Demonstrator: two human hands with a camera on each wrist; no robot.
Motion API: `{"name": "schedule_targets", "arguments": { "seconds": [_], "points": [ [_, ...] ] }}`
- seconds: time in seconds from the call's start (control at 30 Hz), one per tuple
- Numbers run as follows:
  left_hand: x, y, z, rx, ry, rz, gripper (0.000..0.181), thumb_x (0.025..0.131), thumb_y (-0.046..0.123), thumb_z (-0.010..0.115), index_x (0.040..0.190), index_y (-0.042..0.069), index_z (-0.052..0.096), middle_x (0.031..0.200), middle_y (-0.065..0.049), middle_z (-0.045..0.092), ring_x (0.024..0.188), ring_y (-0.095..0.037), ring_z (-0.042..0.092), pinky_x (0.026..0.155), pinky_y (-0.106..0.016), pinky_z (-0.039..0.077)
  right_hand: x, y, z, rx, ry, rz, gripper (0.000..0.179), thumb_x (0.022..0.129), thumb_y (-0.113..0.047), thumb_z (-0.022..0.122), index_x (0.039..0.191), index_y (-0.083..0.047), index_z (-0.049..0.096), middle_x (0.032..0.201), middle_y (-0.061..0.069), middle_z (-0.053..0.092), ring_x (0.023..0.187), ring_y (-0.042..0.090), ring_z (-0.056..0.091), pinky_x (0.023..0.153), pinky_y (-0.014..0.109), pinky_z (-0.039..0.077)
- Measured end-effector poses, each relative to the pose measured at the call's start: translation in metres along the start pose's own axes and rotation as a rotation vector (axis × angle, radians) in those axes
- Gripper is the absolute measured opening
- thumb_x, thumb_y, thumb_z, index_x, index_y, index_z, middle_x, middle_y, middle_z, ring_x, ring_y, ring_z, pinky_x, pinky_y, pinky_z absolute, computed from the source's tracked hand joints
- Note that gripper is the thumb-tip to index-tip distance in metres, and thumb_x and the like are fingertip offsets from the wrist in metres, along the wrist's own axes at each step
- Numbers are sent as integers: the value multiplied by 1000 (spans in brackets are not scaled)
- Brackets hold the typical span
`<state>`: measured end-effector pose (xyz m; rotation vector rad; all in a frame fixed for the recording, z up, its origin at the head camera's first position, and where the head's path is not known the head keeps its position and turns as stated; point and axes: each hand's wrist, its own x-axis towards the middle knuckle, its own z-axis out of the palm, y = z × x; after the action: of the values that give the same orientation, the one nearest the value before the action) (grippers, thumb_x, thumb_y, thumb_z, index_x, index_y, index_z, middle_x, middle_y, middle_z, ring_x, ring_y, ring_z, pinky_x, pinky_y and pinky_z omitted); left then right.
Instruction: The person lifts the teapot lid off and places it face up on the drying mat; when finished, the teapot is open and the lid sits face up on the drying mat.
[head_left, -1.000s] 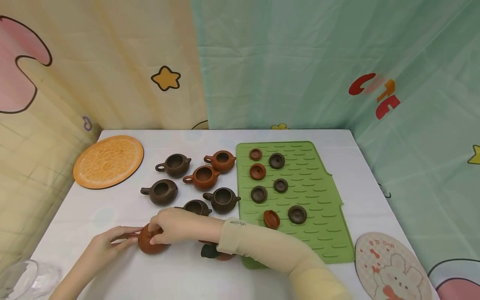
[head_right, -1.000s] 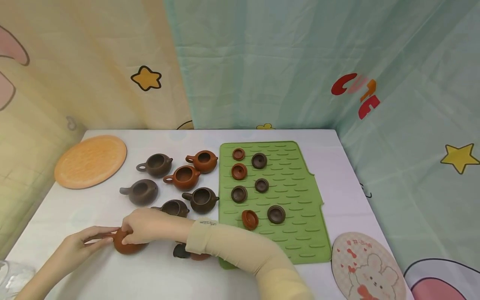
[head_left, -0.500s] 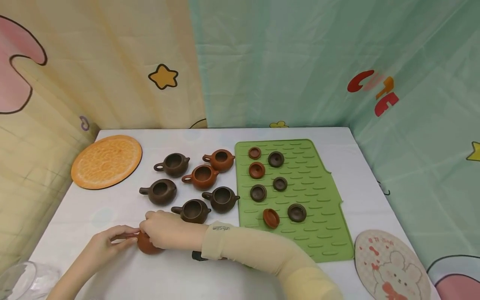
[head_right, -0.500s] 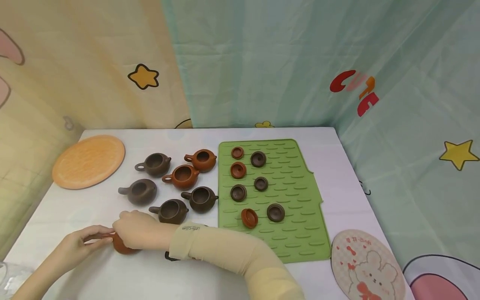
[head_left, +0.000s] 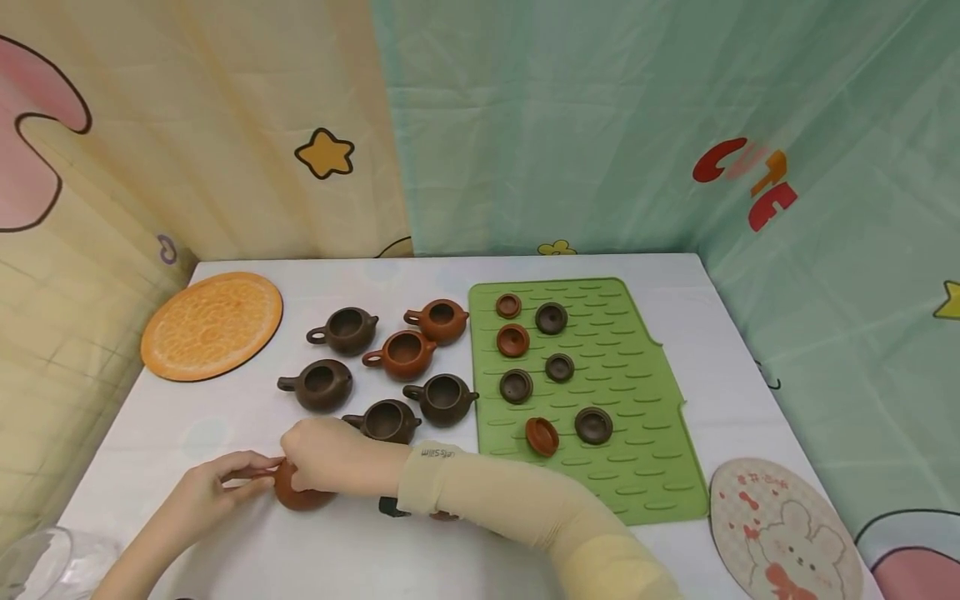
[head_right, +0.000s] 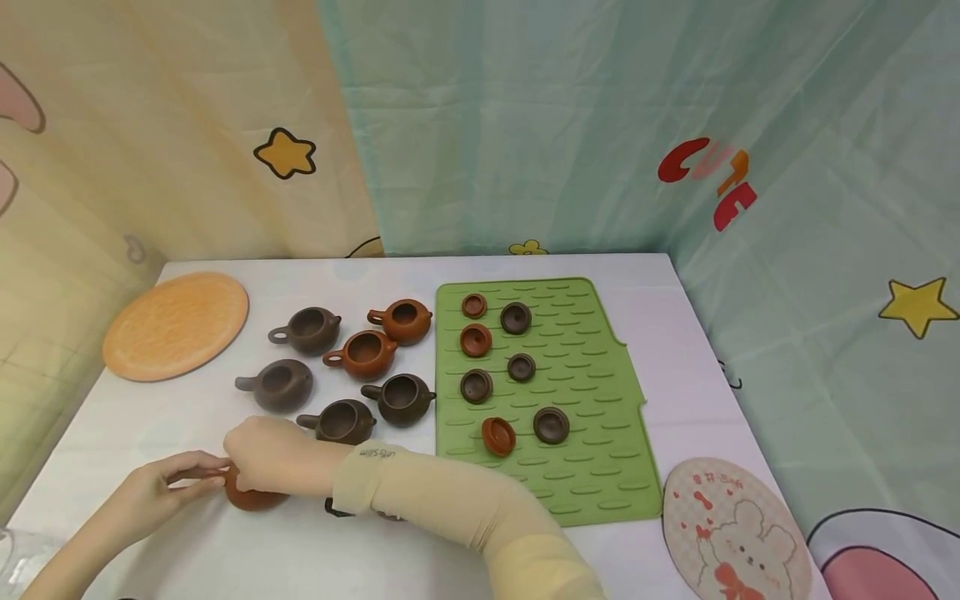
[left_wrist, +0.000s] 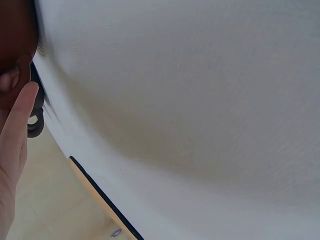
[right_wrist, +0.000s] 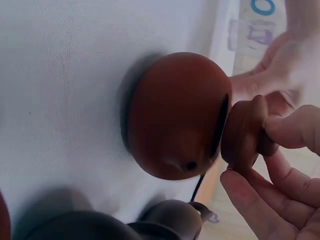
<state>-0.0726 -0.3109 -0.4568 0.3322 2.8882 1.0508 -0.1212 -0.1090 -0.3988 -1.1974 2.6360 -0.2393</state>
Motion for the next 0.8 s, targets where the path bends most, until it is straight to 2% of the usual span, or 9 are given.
{"name": "schedule_targets", "arguments": {
  "seconds": [0.13,0.27,0.33,0.4,0.47,0.57,0.7,0.8],
  "points": [
    [0,2,-3,29,-36,-37,19,76,11,83,94,14,75,94,2,76,81,15,59,66,-17,54,-14,17,-17,258,28,66,10,83,-26,76,89,-21,69,77,-16,62,68,-3,53,58,8,39],
    [0,5,-4,46,-45,-58,20,77,13,83,94,17,76,94,0,76,83,14,60,68,-19,54,-43,54,-34,583,96,152,10,83,-21,75,91,-20,69,82,-14,67,73,-6,58,64,9,45],
    [0,6,-3,54,-39,-50,20,76,13,83,94,18,76,93,1,76,83,14,59,69,-19,54,-63,79,-40,775,131,190,10,85,-17,74,94,-15,69,87,-6,72,77,-3,63,69,14,50],
    [0,7,-3,61,-19,-31,21,75,11,83,92,19,75,92,1,76,83,14,59,69,-19,54,-85,106,-44,971,159,233,12,88,-13,71,99,-9,68,96,4,74,84,5,69,78,23,56],
    [1,7,-2,62,-6,-12,22,74,9,83,92,19,75,92,1,76,83,14,59,68,-20,55,-109,132,-45,1119,197,290,17,91,-11,67,106,-3,66,104,12,73,88,13,71,84,34,58],
    [1,8,-2,61,5,8,23,74,7,83,92,19,75,91,1,76,84,14,59,67,-20,55,-145,167,-42,1266,256,358,21,95,-11,61,113,1,61,107,13,69,93,17,69,92,44,55],
    [0,8,-3,54,2,7,24,74,6,83,92,19,75,91,1,76,84,14,59,68,-20,56,-193,208,-28,1400,340,390,14,99,-11,56,112,-6,59,104,1,64,96,12,67,94,37,55],
    [-1,8,-2,47,3,4,24,74,5,83,92,18,75,92,1,76,84,14,59,68,-20,56,-226,233,-18,1506,413,401,12,102,-10,51,109,-13,61,106,-4,64,99,10,68,93,30,55]
  ]
}}
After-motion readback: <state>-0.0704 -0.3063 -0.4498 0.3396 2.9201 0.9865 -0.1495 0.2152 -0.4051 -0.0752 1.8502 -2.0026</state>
